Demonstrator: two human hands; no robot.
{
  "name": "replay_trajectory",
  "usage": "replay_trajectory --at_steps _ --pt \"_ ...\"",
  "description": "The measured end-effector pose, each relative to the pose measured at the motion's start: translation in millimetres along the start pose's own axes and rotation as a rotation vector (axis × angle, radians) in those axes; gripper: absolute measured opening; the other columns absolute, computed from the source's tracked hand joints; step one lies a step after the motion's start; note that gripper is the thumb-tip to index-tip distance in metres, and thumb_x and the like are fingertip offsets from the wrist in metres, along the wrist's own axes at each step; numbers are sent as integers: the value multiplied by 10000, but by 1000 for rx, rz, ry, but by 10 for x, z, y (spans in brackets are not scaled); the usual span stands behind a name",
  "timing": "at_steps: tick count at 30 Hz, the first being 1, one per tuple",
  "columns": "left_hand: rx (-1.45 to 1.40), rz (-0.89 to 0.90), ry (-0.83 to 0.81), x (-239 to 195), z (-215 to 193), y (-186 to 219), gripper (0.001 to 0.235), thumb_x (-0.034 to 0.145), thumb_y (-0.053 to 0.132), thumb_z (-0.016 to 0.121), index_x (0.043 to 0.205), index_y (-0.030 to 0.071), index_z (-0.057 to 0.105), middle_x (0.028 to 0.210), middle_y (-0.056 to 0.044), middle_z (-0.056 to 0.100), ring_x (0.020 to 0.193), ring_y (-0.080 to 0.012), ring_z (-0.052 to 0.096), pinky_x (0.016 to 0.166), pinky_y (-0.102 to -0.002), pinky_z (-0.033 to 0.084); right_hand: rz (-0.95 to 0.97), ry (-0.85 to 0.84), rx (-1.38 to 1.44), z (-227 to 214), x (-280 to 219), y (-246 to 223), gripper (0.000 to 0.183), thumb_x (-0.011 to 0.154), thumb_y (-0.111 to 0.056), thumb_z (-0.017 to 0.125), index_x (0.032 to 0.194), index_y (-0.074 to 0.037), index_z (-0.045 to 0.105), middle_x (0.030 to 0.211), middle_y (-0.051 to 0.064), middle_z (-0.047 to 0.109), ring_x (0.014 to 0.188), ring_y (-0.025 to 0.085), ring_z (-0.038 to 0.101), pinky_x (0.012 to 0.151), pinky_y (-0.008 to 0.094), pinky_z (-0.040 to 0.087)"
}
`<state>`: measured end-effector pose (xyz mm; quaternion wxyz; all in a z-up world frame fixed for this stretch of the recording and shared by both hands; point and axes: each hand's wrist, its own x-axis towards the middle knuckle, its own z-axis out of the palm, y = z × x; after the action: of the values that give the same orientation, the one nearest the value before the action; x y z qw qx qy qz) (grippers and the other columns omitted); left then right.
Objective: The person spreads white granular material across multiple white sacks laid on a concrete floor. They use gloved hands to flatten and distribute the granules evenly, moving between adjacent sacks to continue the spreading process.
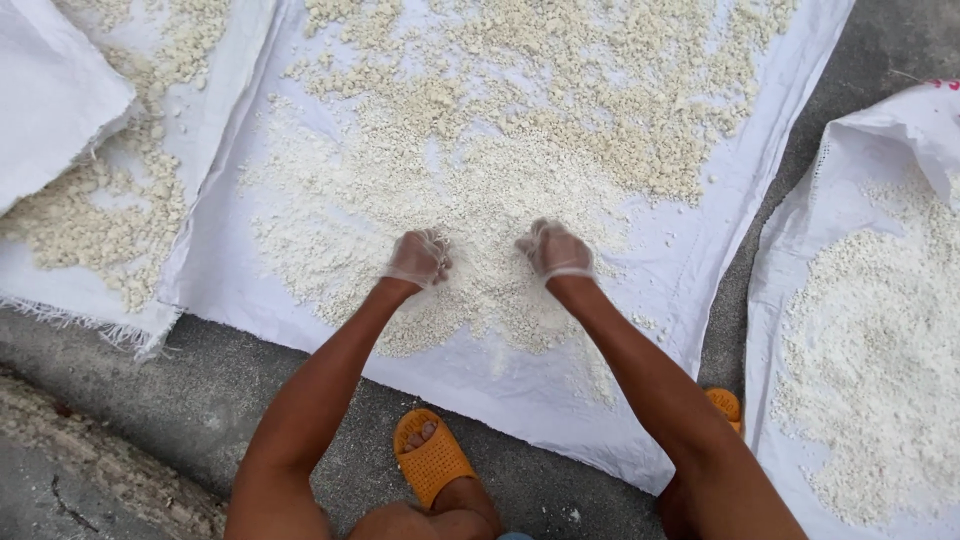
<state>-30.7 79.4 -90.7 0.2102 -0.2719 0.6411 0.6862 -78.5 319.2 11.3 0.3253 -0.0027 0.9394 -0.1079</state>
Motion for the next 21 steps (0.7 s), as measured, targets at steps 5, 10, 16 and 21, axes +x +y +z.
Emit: replay_trajectory --at_steps 5,10,16,21 --pt "757 1 161 -266 -62 262 490 977 578 581 817 161 782 838 -91 773 946 -327 753 851 -435 583 -225 144 -398 80 1 -323 412 1005 -315 630 1306 -38 682 1143 215 687 1058 376 711 861 489 606" --pt "735 167 129 -201 -219 317 309 872 295 770 1100 87 747 1037 -181 760 1079 -381 710 913 -483 594 -288 84 -272 427 144 -256 254 990 -174 581 1082 4 737 965 226 749 944 398 756 787 497 630" --pt "662 124 230 111 -373 468 266 937 182 571 1097 47 736 814 -144 762 741 -281 769 545 -357 646 -112 39 -131 -195 89 -246 469 1045 -442 427 1245 -125 709 1100 251 745 1086 425 717 922 543 576" --pt "1088 298 345 140 -356 1253 581 1022 587 571 1318 89 614 1279 -238 668 1247 -375 627 1013 -530 532 -123 149 -88 -294 89 87 637 998 -533 609 1502 -156 505 1460 229 531 1349 427 508 1106 599 433"
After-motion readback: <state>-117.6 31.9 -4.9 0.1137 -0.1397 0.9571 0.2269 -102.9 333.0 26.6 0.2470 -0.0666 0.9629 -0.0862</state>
